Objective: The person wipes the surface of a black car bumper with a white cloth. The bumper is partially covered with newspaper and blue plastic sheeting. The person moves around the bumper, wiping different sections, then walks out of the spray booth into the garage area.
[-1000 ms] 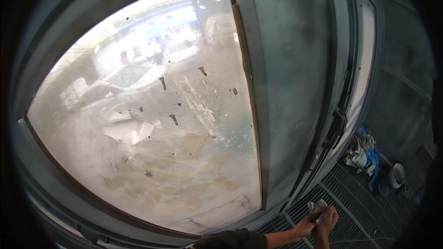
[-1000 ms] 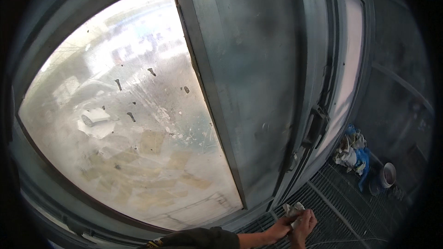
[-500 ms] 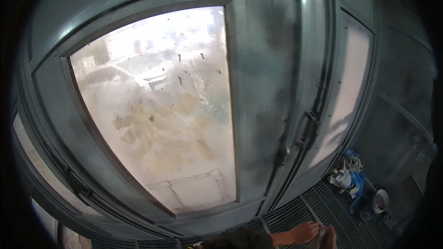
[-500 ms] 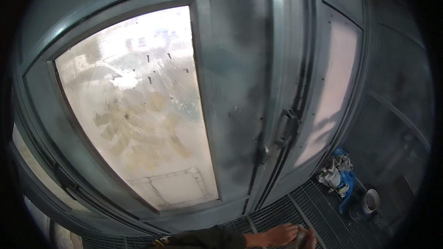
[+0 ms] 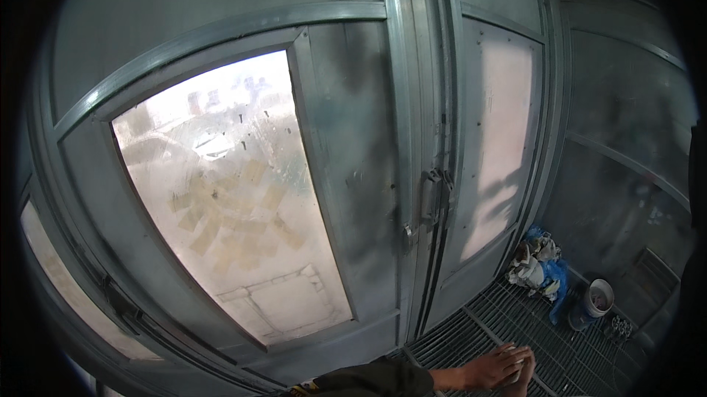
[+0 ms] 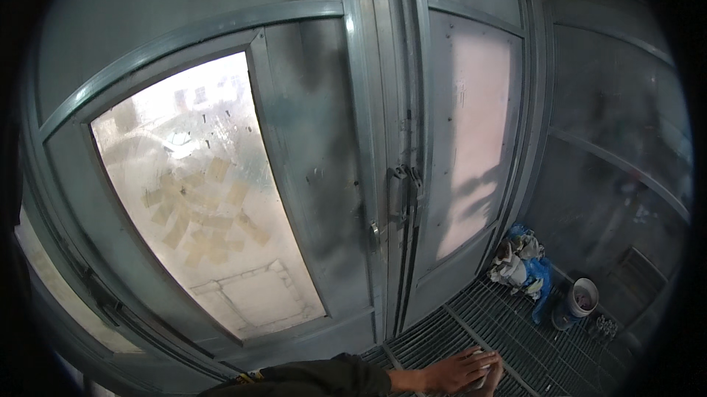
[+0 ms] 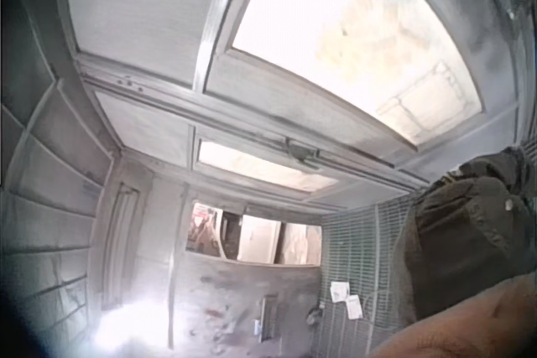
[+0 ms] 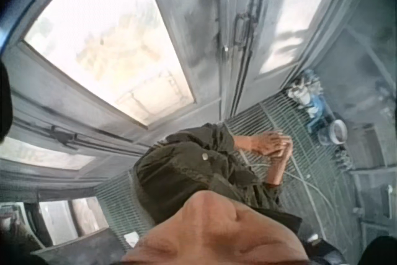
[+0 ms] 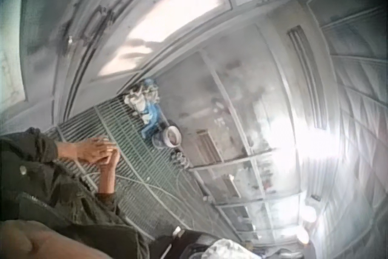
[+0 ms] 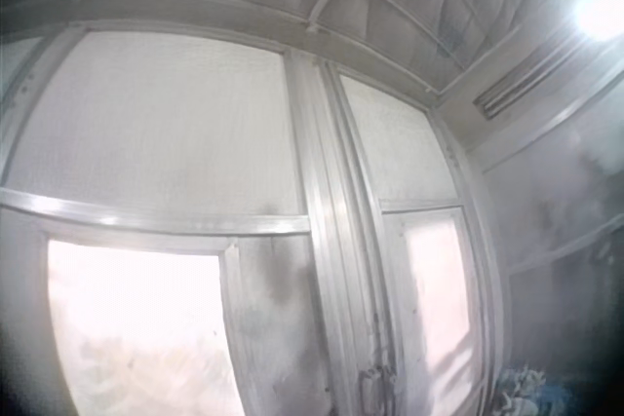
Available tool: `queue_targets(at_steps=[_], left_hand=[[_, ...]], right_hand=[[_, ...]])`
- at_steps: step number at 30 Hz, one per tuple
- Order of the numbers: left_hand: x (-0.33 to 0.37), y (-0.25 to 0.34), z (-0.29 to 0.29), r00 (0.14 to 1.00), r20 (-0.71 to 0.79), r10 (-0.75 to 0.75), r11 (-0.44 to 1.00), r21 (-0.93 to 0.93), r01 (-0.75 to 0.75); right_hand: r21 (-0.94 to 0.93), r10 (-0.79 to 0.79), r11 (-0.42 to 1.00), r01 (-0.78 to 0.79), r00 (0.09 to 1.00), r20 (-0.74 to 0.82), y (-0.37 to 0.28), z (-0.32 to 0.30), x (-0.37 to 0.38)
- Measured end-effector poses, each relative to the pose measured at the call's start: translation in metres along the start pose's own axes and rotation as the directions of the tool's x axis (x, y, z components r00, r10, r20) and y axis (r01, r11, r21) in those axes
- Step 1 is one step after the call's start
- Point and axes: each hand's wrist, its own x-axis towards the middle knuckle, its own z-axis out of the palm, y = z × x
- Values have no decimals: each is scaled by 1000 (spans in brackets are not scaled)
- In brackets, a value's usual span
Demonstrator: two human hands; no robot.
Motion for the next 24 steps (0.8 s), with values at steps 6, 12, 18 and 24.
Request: queue_targets(at_steps=[6,12,18,24], left_hand=[[8,4,-21,807,211,-552,548,-637,542],[0,-20,-22,729,402,-554,268,-742,614],[-13,-36,-23,615,258,-745,379,-595,709],[-8,-4,-32,824,-150,-546,747,-533,398]], right_hand=[[-149,-230,948,282,928,294,-16,-16,19],[-491,-179,740,460,839,515,5,-21,31],[-781,-82,539,316,942,325,-3,-53,54],[-226,-126,958,176,968,218,15,-10,23]])
